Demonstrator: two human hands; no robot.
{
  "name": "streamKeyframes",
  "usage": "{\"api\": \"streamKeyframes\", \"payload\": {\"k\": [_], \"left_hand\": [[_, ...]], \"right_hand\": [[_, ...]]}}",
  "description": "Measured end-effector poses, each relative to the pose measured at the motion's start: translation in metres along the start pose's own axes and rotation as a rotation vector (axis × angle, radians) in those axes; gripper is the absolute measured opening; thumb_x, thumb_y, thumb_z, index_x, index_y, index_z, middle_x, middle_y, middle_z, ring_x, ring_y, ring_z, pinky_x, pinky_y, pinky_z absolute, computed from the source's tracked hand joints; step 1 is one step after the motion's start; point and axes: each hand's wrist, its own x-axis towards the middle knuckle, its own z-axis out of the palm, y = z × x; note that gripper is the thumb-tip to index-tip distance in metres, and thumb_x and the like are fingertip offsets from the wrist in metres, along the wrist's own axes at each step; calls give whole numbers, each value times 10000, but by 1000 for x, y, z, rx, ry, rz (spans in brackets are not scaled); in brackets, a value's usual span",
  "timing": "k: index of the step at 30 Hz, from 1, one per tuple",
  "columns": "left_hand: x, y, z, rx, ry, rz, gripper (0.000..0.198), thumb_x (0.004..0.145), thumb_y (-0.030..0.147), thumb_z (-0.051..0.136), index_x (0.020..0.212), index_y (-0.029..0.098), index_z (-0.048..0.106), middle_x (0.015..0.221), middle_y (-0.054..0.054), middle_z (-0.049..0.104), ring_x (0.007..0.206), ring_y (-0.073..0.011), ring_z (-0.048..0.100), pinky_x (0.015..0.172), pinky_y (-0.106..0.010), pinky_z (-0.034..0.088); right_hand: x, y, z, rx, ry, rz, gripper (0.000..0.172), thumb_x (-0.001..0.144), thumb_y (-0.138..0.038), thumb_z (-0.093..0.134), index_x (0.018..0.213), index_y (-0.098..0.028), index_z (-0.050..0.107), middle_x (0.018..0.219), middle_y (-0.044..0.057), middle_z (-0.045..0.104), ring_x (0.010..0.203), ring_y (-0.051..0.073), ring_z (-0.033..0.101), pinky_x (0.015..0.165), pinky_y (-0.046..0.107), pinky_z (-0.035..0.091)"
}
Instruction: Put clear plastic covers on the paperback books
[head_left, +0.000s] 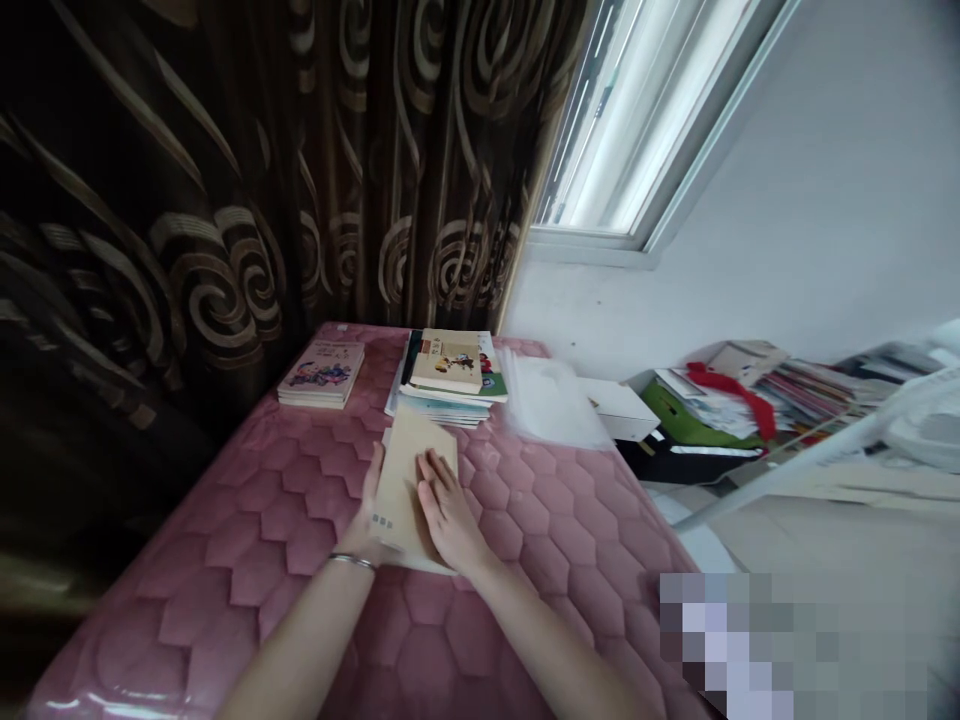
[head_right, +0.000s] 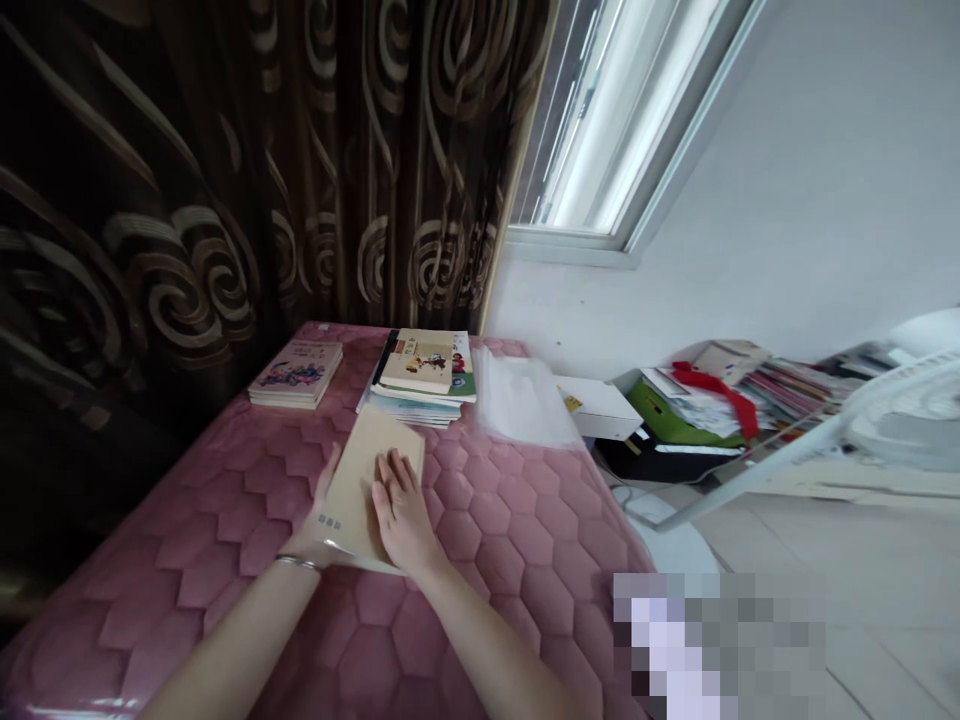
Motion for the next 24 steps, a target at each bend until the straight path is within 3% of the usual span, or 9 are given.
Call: {"api": "streamKeyframes", "payload": {"k": [2, 4, 7, 11, 16, 20, 24], "left_hand": [[5, 2, -27, -74, -86, -43, 623, 957, 410, 212, 942, 16, 694, 921, -139, 749, 869, -176, 711, 794, -258, 536], [6, 0, -47, -117, -111, -172, 450, 944, 379, 361, 1061, 63, 659, 976, -135, 742, 903, -203, 708, 843, -324, 537], [1, -8, -61, 306, 5, -294, 357, 884, 241, 485, 1200, 95, 564, 1086, -141, 707, 1009, -221, 671, 900, -342, 505], [-12, -18, -52, 657, 83, -265, 378, 886, 138, 449, 1254, 71, 505, 1249, -210, 607, 1149, -248, 594, 991, -366, 428], [-31, -21, -38, 1218, 55, -150, 376, 938, 106, 280, 1201, 70, 546, 993, -206, 698, 858, -253, 711, 683, -313, 544], [-39, -25, -36, 1311, 47, -130, 357, 918, 95, 301, 1118, 87, 597, 841, -185, 712, 742, -280, 720, 568, -320, 543], [-40, -32, -34, 1334, 70, -107, 343, 915, 113, 336, 1130, 77, 601, 798, -185, 711, 717, -284, 720, 538, -306, 532]], "right_hand": [[-1, 1, 2, -155, -55, -42, 577, 985, -460, 214, 1460, -153, 332, 1551, 80, 237, 1443, 226, 154, 1175, 472, 178], [-4, 0, 5, -301, -91, -87, 553, 987, -419, 246, 1461, -148, 329, 1537, 95, 269, 1433, 253, 192, 1159, 495, 212], [-8, -4, 8, -473, -117, -143, 537, 977, -410, 314, 1452, -162, 356, 1519, 103, 310, 1420, 285, 229, 1144, 516, 230], [-11, -7, 8, -570, -138, -176, 542, 966, -440, 354, 1441, -180, 381, 1527, 100, 289, 1428, 286, 197, 1151, 502, 212], [-11, -9, 7, -603, -185, -174, 539, 964, -454, 355, 1435, -192, 389, 1530, 102, 277, 1433, 284, 177, 1151, 521, 188], [-9, -12, 10, -603, -209, -141, 546, 969, -451, 334, 1438, -176, 381, 1544, 97, 227, 1439, 288, 143, 1156, 525, 153], [15, -8, 9, -599, -276, -107, 531, 980, -426, 290, 1454, -192, 349, 1548, 63, 216, 1443, 267, 129, 1164, 507, 120]]}}
